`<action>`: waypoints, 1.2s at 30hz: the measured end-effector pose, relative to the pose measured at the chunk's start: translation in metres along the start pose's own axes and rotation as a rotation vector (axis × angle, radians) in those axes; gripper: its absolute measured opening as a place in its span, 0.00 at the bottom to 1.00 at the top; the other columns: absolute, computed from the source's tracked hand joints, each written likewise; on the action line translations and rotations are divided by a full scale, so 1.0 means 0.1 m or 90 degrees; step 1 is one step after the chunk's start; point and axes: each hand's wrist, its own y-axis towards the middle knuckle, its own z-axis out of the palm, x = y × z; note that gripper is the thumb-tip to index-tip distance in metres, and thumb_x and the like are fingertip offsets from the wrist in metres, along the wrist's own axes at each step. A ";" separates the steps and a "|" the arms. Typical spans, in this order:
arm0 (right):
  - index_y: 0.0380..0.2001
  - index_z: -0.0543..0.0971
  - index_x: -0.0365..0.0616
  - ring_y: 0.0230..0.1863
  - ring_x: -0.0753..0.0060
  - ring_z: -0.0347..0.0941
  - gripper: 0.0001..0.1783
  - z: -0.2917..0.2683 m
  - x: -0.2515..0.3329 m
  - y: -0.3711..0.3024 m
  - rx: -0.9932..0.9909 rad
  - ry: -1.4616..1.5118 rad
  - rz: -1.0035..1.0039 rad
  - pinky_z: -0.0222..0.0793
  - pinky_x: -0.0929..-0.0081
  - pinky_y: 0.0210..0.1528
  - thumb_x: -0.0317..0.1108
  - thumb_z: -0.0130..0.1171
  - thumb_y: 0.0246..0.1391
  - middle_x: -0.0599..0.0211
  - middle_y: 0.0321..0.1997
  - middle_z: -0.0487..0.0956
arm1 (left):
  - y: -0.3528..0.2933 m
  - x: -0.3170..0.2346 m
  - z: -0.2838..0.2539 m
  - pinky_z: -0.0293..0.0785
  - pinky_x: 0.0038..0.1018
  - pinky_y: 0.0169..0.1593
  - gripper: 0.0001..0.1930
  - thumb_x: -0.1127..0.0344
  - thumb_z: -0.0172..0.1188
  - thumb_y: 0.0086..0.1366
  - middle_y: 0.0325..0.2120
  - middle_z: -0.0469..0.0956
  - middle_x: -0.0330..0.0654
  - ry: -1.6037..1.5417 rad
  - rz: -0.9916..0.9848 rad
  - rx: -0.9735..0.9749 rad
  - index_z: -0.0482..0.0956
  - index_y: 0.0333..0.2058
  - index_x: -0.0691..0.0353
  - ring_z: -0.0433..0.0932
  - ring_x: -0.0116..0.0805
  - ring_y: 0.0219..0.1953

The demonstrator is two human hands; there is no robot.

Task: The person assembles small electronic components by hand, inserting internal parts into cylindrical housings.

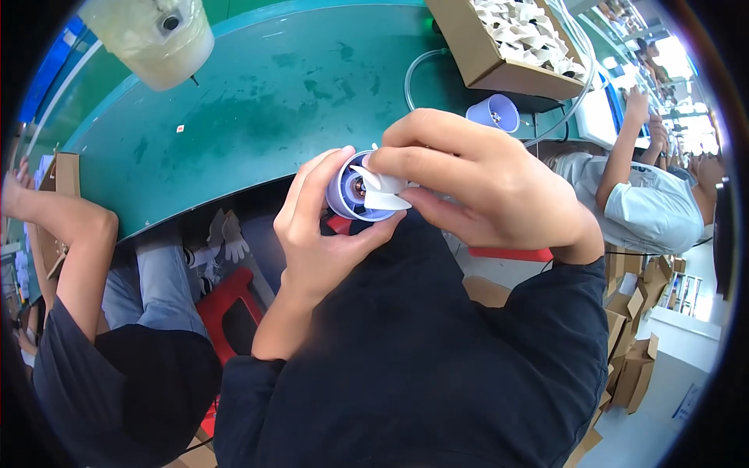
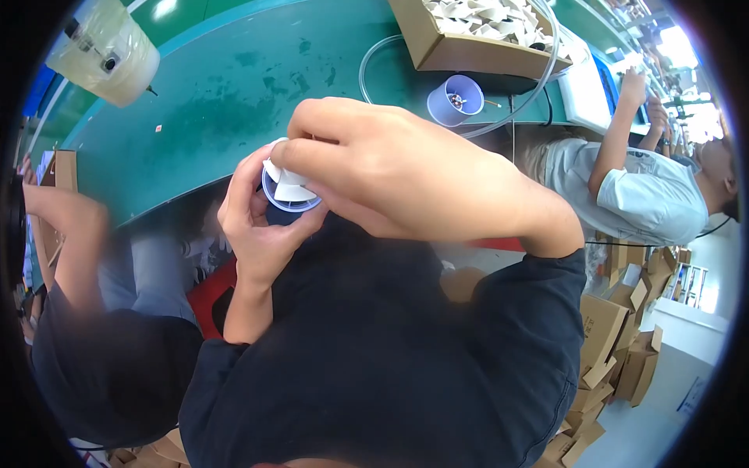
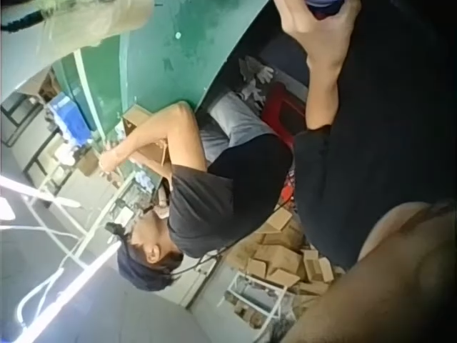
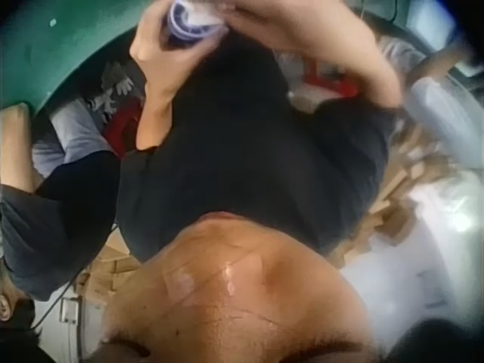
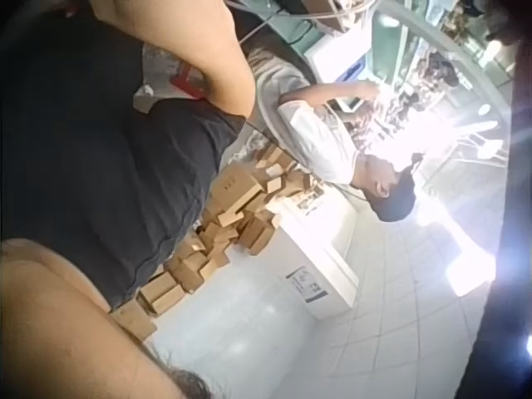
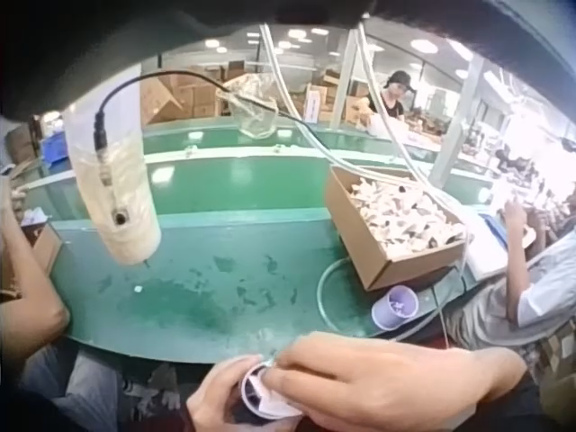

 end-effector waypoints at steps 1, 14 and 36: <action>0.42 0.73 0.35 0.36 0.57 0.71 0.20 0.02 0.00 0.00 0.019 -0.018 0.012 0.69 0.70 0.37 0.19 0.59 0.40 0.55 0.39 0.71 | 0.00 -0.01 0.00 0.76 0.28 0.42 0.33 0.70 0.75 0.36 0.40 0.76 0.50 0.014 0.014 -0.001 0.73 0.45 0.67 0.78 0.40 0.39; 0.41 0.72 0.35 0.35 0.59 0.68 0.28 0.11 0.02 0.09 0.097 -0.151 -0.036 0.67 0.69 0.37 0.21 0.62 0.27 0.59 0.36 0.70 | 0.02 -0.05 -0.01 0.76 0.30 0.42 0.33 0.71 0.75 0.35 0.39 0.76 0.51 0.097 0.048 0.009 0.74 0.44 0.67 0.78 0.43 0.38; 0.37 0.73 0.33 0.30 0.59 0.69 0.16 0.33 -0.04 0.04 0.018 -0.115 0.001 0.67 0.68 0.32 0.22 0.59 0.40 0.59 0.30 0.68 | 0.00 0.06 0.00 0.76 0.31 0.41 0.33 0.71 0.74 0.34 0.40 0.75 0.51 0.141 0.101 -0.009 0.74 0.44 0.67 0.78 0.44 0.39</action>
